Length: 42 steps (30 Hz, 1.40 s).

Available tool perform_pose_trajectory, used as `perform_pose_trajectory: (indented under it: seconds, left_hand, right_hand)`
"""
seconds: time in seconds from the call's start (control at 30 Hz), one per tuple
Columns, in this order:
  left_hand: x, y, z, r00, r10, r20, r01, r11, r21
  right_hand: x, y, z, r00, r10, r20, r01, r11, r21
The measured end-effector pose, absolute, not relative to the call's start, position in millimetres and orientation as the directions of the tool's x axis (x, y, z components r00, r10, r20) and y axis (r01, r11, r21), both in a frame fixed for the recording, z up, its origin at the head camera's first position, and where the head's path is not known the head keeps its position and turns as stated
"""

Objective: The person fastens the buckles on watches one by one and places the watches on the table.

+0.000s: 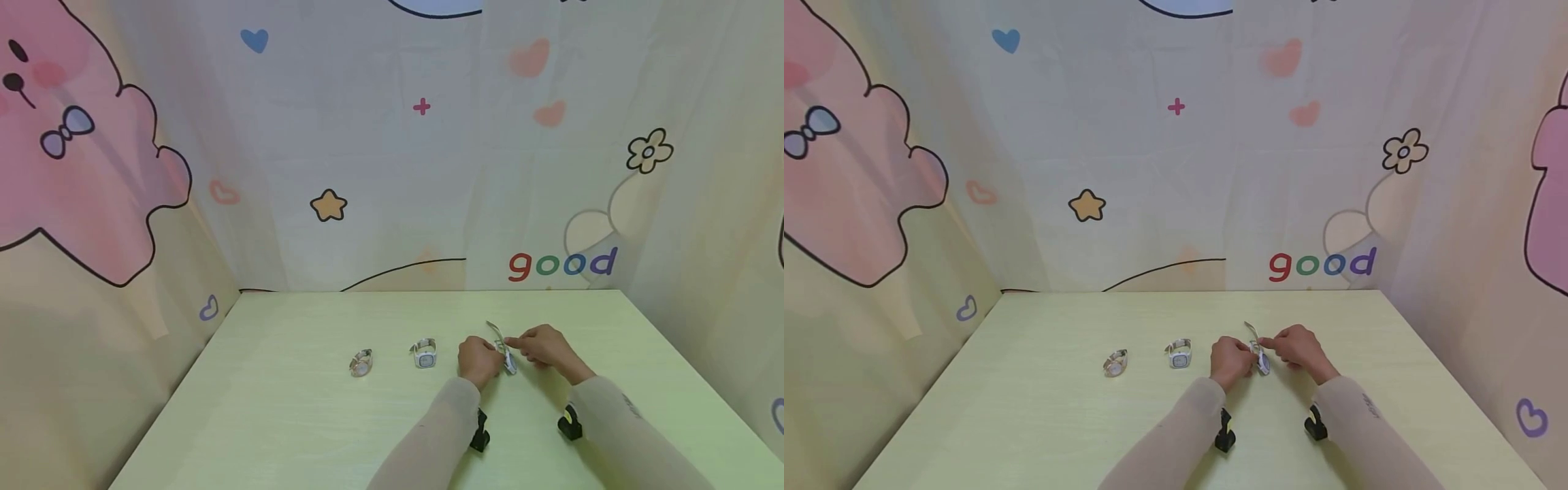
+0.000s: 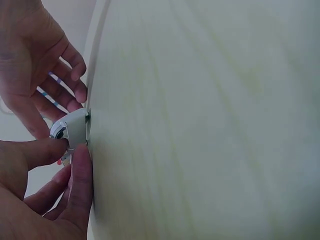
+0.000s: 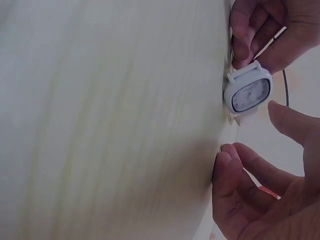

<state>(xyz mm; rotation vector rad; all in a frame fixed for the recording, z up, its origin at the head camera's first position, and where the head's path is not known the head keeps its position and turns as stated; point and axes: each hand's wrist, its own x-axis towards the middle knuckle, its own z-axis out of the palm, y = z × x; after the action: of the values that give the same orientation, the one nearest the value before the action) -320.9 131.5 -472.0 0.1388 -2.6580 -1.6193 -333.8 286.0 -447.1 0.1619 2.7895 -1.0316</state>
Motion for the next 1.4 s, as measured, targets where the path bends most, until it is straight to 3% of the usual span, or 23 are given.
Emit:
perform_pose_trajectory:
  seconds: [0.9, 1.4]
  left_hand:
    - [-323, 132, -472, -0.995, -0.077, -0.056, -0.086, 0.464, 0.882]
    - [-319, 132, -463, -0.987, 0.025, -0.156, -0.141, 0.317, 0.938]
  right_hand:
    - [-336, 287, -447, -0.980, -0.001, -0.201, 0.151, 0.655, -0.740]
    - [-329, 282, -442, -0.969, -0.022, -0.247, 0.188, 0.585, -0.789]
